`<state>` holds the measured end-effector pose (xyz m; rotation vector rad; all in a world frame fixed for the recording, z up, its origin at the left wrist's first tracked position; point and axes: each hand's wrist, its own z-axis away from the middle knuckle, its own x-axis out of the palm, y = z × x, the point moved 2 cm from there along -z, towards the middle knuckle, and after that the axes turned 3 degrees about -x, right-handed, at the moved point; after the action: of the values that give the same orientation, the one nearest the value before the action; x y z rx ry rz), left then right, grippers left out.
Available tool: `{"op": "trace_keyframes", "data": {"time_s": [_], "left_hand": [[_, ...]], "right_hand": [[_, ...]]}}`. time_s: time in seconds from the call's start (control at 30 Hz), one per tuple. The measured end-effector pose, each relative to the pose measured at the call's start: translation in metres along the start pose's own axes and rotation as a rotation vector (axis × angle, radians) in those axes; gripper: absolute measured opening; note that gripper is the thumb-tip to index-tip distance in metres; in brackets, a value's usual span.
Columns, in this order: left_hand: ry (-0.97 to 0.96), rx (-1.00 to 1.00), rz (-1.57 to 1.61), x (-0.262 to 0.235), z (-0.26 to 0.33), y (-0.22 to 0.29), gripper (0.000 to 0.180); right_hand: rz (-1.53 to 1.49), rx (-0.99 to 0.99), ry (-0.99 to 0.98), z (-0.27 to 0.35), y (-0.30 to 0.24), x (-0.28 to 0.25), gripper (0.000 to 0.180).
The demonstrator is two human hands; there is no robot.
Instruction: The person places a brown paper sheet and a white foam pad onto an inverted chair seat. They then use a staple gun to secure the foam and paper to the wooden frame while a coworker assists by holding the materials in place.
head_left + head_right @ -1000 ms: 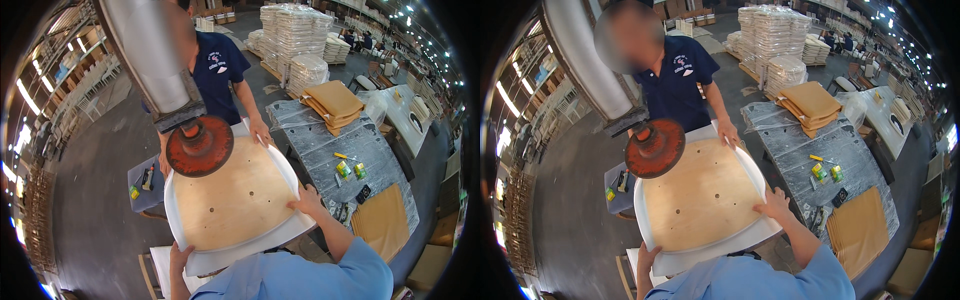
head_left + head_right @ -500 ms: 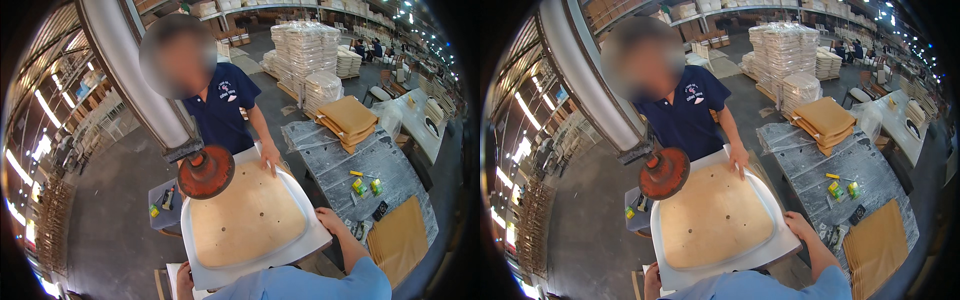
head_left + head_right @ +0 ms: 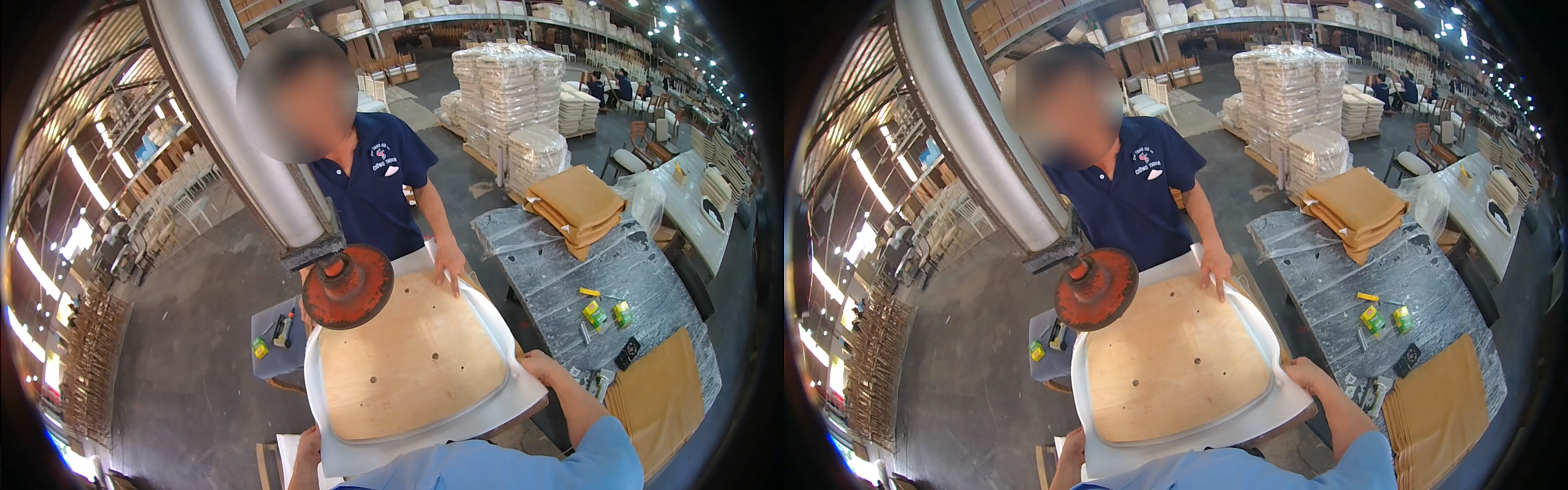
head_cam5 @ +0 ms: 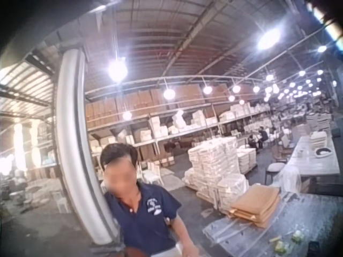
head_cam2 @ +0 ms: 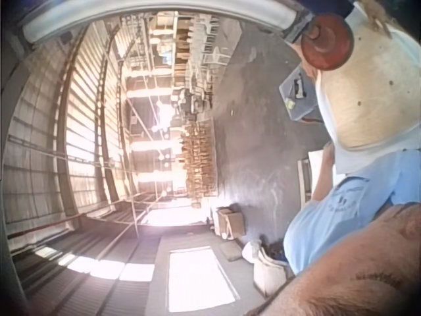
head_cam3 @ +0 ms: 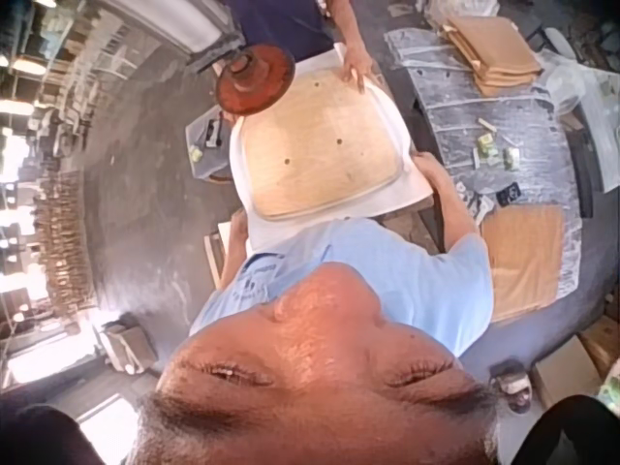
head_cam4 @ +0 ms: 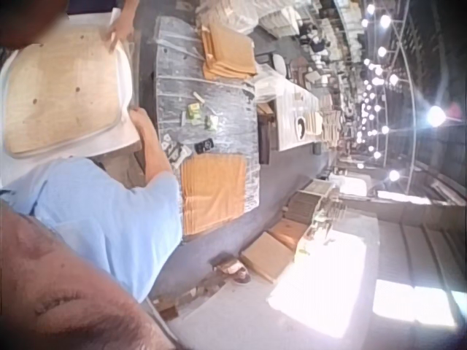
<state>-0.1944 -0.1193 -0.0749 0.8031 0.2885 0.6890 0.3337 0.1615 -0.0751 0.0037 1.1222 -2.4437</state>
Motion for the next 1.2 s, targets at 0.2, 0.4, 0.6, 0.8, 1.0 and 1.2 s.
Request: {"op": "trace_keyframes", "data": {"time_s": [0.2, 0.4, 0.6, 0.8, 1.0, 1.2], "left_hand": [[0.013, 0.023, 0.022, 0.004, 0.013, -0.009, 0.044], [0.112, 0.03, -0.181, 0.002, -0.004, 0.007, 0.055], [0.129, 0.03, -0.215, 0.015, -0.009, 0.01, 0.061], [0.142, 0.097, -0.262, 0.001, -0.003, 0.005, 0.053], [0.109, 0.094, -0.225, 0.001, -0.007, 0.005, 0.046], [0.121, 0.074, -0.223, 0.005, -0.006, 0.004, 0.039]], "right_hand": [[0.073, -0.026, 0.045, 0.003, 0.012, 0.0, 0.057], [0.151, -0.044, 0.041, -0.013, -0.001, -0.006, 0.059], [0.153, -0.175, 0.214, -0.024, 0.014, -0.003, 0.056], [0.271, -0.199, 0.24, -0.023, 0.012, 0.01, 0.053], [0.284, -0.187, 0.242, -0.021, 0.011, 0.01, 0.054], [0.335, -0.226, 0.243, -0.024, 0.014, 0.008, 0.054]]}}
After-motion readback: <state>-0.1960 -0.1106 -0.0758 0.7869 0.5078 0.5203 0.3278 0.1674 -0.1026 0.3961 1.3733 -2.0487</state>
